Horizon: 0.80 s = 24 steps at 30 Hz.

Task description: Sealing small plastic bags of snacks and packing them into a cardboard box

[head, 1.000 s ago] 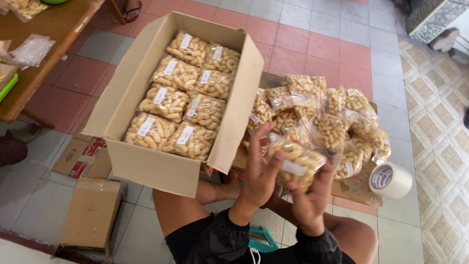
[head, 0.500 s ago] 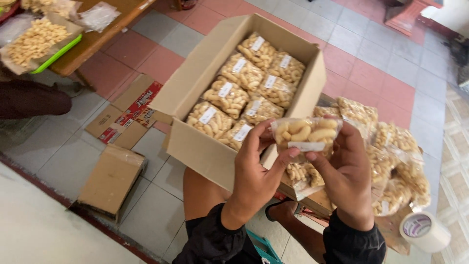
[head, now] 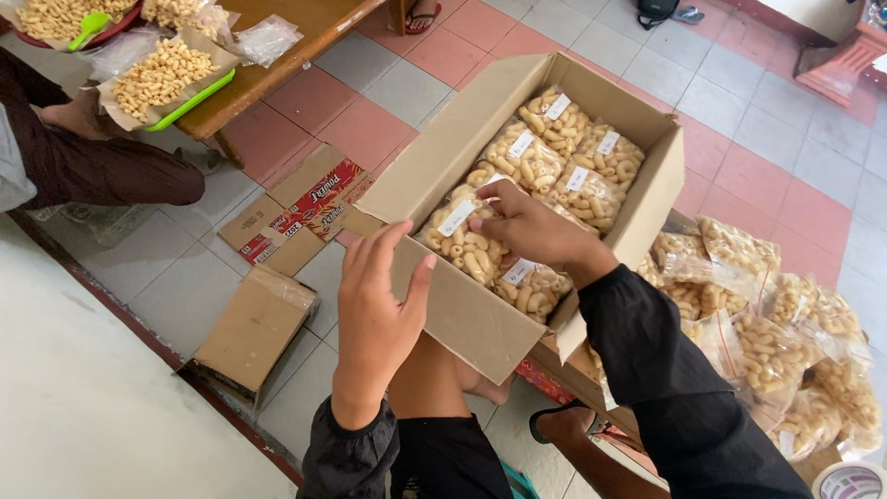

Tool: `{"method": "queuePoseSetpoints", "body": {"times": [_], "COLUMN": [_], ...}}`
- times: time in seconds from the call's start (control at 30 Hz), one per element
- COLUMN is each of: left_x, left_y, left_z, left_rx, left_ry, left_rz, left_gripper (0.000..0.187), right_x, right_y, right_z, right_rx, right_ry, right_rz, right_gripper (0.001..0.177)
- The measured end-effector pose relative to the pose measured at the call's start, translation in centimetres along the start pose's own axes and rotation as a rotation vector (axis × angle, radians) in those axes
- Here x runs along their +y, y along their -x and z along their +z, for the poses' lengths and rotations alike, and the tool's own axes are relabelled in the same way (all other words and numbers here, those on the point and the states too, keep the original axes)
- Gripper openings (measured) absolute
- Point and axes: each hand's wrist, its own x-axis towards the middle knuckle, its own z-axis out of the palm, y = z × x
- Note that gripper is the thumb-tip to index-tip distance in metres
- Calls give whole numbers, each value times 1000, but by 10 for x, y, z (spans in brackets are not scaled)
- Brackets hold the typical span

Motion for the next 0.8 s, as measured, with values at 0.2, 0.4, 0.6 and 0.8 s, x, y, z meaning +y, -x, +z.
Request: {"method": "queuePoseSetpoints", "body": {"times": [0.2,0.4,0.6,0.8], "left_x": [-13,-38,-24,-15], "left_y": [-6,1,-4,-6], "left_z": [31,58,48,36], "left_rx": [-194,-170,-169,-363], "left_ry": [-60,-255,-381,-341], "left_rz": [76,286,309,167], "left_gripper": [61,51,44,50], "right_x": [8,5,6,-6], "right_y": [-14,2,7,21], "right_z": [16,31,32,40], "right_rx": [226,91,180,-38], "right_ry": [770,700,795,825], "right_rz": [-377,-430,-647,-483], "right_gripper": [52,56,63,95]}}
